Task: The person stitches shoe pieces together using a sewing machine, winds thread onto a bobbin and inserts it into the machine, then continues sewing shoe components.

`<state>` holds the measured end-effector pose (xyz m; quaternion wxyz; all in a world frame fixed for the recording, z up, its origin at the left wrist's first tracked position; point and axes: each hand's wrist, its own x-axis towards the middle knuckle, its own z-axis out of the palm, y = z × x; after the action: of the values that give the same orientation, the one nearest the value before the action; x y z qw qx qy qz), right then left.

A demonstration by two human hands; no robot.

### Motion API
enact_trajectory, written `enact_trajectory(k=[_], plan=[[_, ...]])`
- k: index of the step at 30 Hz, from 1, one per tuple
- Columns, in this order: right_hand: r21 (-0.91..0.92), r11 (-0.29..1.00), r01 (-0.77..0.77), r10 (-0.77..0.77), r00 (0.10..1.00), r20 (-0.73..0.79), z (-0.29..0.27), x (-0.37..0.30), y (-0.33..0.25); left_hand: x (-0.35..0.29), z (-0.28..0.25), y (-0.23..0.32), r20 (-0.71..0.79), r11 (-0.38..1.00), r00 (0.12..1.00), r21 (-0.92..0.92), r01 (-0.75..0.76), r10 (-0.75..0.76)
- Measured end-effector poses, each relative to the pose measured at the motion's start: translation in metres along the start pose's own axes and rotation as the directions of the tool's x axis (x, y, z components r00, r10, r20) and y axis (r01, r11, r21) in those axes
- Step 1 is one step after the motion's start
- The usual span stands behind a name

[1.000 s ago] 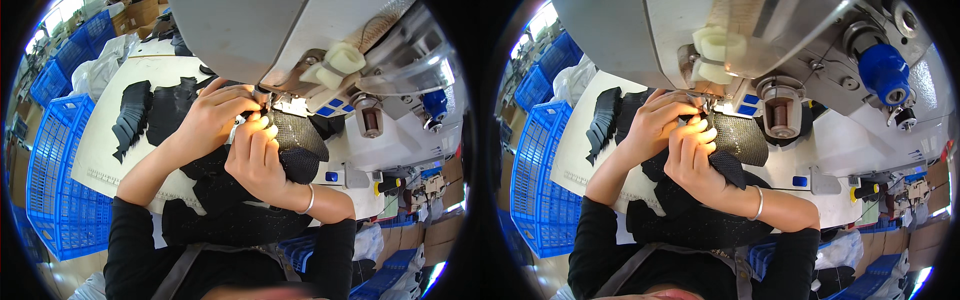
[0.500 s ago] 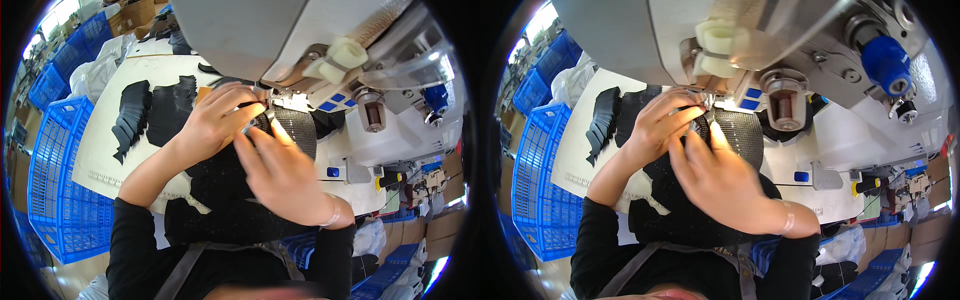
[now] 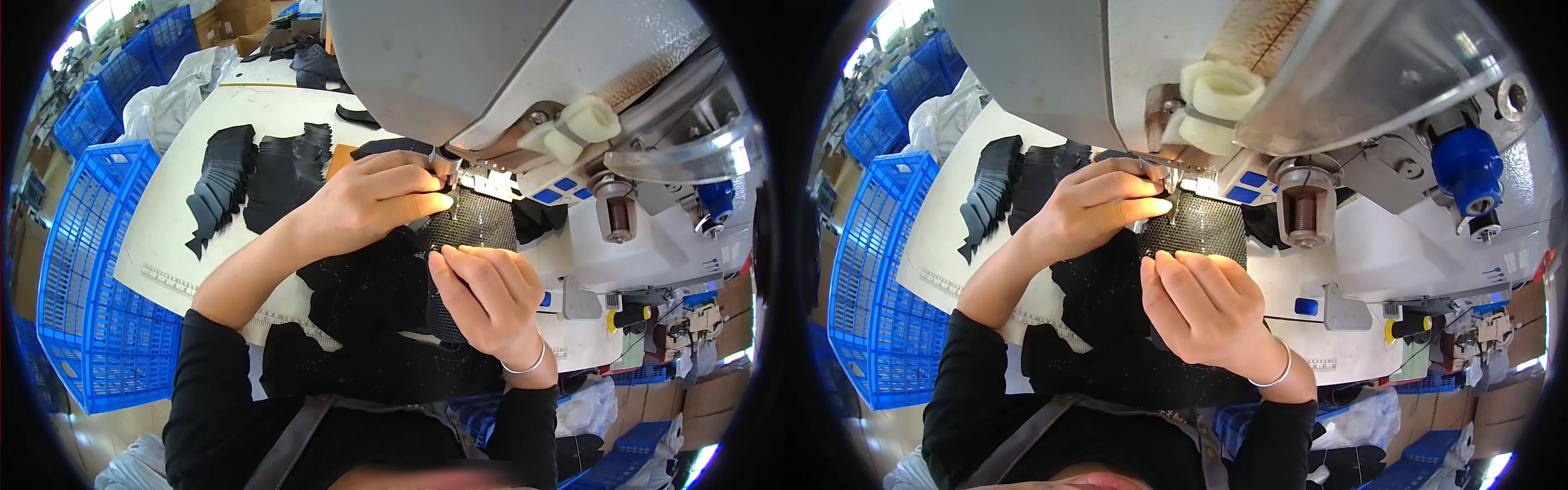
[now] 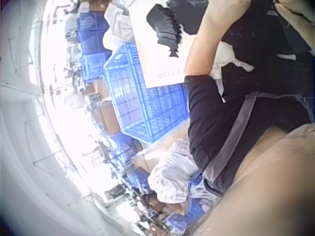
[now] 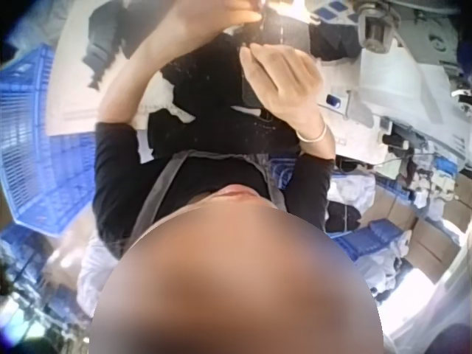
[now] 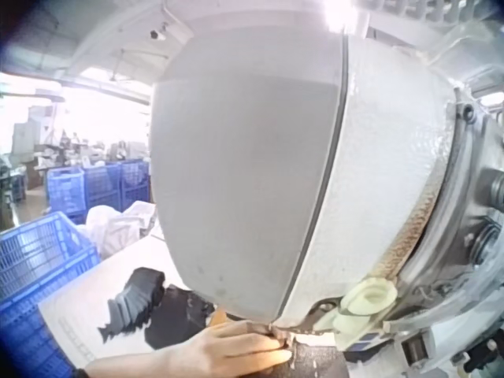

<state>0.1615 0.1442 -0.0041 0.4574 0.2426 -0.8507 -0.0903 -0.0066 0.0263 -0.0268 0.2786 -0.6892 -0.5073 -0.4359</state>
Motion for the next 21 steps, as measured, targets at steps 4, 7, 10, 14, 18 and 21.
enact_trajectory(k=[4, 7, 10, 14, 18, 21], plan=[[-0.002, 1.000, -0.006, 0.006, 0.999, -0.032, 0.008, 0.000, -0.002, 0.002, -0.001, -0.010, -0.028, 0.999, 0.999, 0.038, -0.032, 0.034], [-0.045, 0.999, -0.012, 0.007, 0.993, -0.115, 0.017, -0.002, 0.000, 0.000, 0.001, -0.013, -0.046, 1.000, 0.999, 0.019, 0.008, -0.007], [0.048, 0.996, -0.081, 0.086, 0.989, -0.116, 0.016, -0.002, 0.006, -0.005, 0.003, -0.016, -0.055, 0.996, 0.995, -0.007, 0.084, -0.084], [0.106, 0.983, -0.150, 0.160, 0.983, -0.093, 0.013, -0.006, 0.016, -0.007, 0.003, -0.012, -0.048, 0.974, 0.973, 0.007, 0.228, -0.227], [0.189, 0.950, -0.249, 0.257, 0.966, -0.020, 0.008, -0.010, 0.028, 0.006, -0.007, -0.001, 0.048, 0.942, 0.943, 0.070, 0.327, -0.330], [0.259, 0.885, -0.387, 0.380, 0.922, 0.078, 0.003, -0.013, 0.037, 0.009, -0.033, 0.007, 0.250, 0.918, 0.885, 0.057, 0.392, -0.393]])
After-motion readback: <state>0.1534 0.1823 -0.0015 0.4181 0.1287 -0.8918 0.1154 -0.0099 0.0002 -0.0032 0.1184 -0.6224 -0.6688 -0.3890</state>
